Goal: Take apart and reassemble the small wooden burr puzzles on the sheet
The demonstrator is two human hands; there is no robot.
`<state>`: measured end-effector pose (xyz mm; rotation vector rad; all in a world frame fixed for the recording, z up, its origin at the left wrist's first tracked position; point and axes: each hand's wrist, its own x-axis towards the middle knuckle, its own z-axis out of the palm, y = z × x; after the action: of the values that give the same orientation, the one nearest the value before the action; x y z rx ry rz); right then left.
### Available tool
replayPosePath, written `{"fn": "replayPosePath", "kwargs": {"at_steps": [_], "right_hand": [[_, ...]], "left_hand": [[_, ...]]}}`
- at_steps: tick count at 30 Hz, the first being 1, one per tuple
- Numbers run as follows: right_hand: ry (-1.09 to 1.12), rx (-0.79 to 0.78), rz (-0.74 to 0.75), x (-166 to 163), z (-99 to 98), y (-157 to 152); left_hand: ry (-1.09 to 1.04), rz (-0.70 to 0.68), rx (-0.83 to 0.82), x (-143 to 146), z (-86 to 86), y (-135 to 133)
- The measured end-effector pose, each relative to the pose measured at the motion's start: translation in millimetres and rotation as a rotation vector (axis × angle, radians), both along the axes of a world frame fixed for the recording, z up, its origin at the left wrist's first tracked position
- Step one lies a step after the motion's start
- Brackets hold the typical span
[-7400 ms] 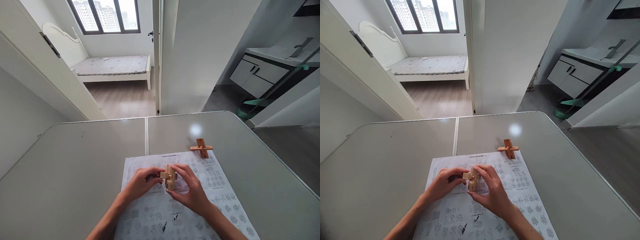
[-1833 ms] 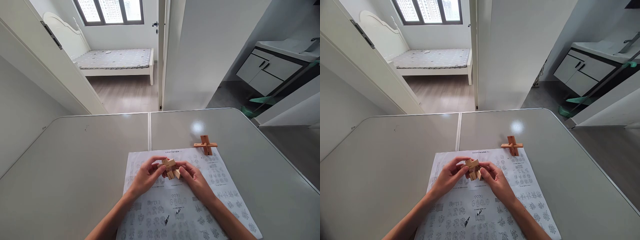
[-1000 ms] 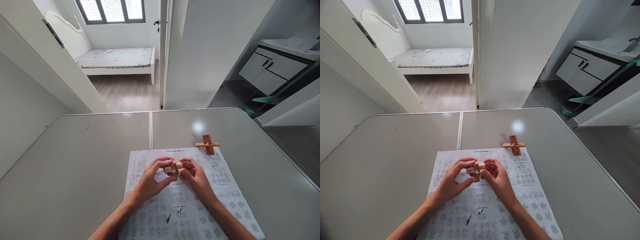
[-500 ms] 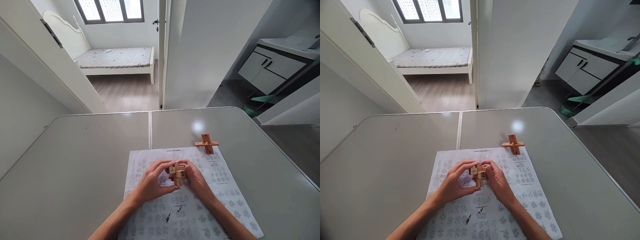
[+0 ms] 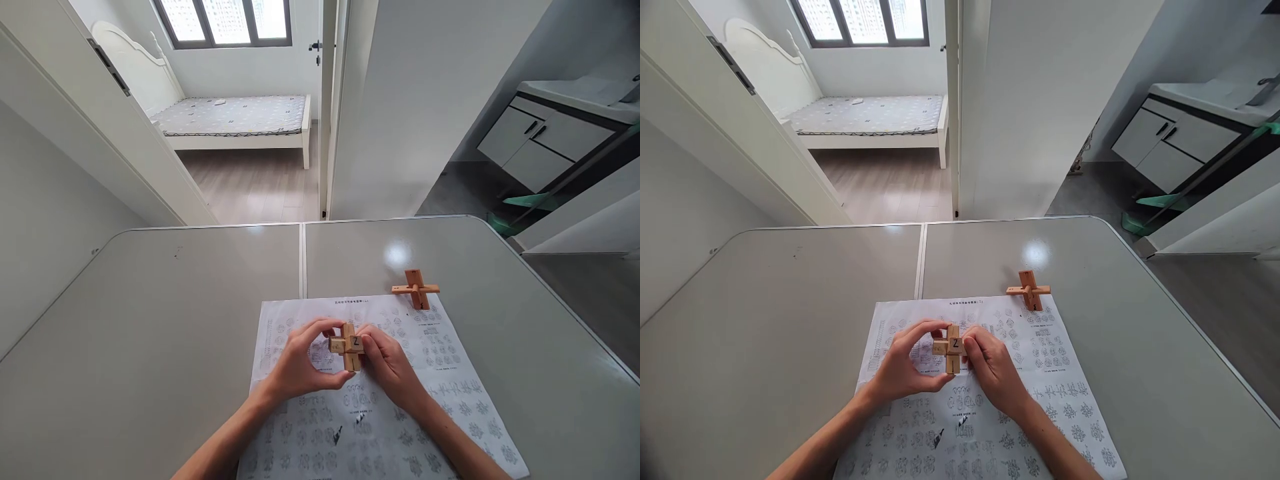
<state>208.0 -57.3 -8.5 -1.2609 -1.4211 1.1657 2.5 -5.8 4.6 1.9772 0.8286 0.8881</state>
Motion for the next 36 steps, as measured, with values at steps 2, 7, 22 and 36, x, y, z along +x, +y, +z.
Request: {"fn": "replayPosePath", "kwargs": {"at_steps": [2,7,22,36], "right_hand": [[0.06,-0.065,0.042,1,-0.9,0],[0.19,-0.211,0.12,4,-0.4,-1],[0.744,-0.385,-0.304,10,1.9,14],[0.996,-0.447,-0.368,16,-10.9,17]], "left_hand": [[-0.022,-0.006,0.039,1,-0.2,-2],[-0.058,-0.036,0.133,3,-2.7,-3],[-0.007,0.165,-0.175,3,-2.6,5],[0.036,0.141,-0.226,2,0.1,6]]}}
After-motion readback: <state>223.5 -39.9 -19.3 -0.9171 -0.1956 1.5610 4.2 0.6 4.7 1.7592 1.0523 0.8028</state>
